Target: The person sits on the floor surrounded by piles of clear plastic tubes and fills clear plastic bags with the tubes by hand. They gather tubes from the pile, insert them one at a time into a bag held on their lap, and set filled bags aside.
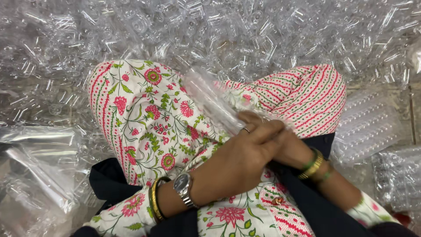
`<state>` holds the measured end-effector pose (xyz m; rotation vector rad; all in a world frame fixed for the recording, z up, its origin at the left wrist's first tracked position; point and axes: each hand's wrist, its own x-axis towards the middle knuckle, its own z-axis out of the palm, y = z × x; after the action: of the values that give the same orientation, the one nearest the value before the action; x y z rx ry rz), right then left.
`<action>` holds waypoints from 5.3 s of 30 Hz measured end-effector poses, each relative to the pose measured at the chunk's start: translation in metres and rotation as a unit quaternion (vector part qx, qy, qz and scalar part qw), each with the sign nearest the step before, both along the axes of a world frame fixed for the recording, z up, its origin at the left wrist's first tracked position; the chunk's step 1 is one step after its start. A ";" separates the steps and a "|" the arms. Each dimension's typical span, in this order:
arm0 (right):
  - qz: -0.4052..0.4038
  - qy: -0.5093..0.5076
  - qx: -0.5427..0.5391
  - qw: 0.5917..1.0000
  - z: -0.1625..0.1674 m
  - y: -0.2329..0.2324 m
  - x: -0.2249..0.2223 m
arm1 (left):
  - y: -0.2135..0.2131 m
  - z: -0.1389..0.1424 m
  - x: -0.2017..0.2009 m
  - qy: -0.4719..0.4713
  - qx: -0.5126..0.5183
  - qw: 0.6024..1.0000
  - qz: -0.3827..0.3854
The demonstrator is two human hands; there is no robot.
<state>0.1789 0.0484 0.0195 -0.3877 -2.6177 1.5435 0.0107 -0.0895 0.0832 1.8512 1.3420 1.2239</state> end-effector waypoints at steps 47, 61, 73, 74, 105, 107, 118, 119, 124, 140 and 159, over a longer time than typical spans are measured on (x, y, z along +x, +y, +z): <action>-0.244 0.013 -0.304 0.921 -0.046 0.123 -0.213 | 0.126 -0.150 -0.164 -0.311 -0.047 0.914 0.256; -0.267 0.130 0.144 0.944 -0.072 0.120 -0.219 | 0.133 -0.158 -0.165 -0.382 -0.079 0.872 0.294; -0.170 -0.053 0.311 0.934 -0.091 0.223 -0.223 | 0.142 -0.161 -0.178 -0.490 -0.190 0.818 0.234; -0.170 -0.070 0.305 0.934 -0.090 0.222 -0.223 | 0.142 -0.161 -0.178 -0.487 -0.192 0.819 0.235; -0.259 0.121 0.200 0.937 -0.093 0.136 -0.206 | 0.148 -0.172 -0.177 -0.421 -0.262 0.818 0.291; -0.420 0.121 -0.044 0.898 -0.080 0.138 -0.201 | 0.146 -0.168 -0.174 -0.419 -0.274 0.827 0.258; -0.303 0.276 -0.276 0.869 -0.026 0.129 -0.187 | 0.132 -0.143 -0.175 -0.465 -0.184 0.860 0.102; -0.341 0.293 -0.316 0.836 -0.021 0.132 -0.186 | 0.131 -0.142 -0.175 -0.467 -0.178 0.860 0.102; -0.305 0.290 -0.379 0.824 -0.006 0.137 -0.179 | 0.135 -0.145 -0.175 -0.526 -0.212 0.818 0.096; -0.354 0.308 -0.379 0.798 -0.027 0.132 -0.185 | 0.139 -0.165 -0.173 -0.489 -0.173 0.845 0.128; -0.360 0.138 0.066 0.920 -0.096 0.141 -0.184 | 0.138 -0.166 -0.166 -0.291 -0.037 0.942 0.165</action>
<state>-0.0048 0.1898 -0.0763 -0.9140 -1.9947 1.0656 -0.1554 0.0486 -0.0823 1.0945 1.3481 1.6946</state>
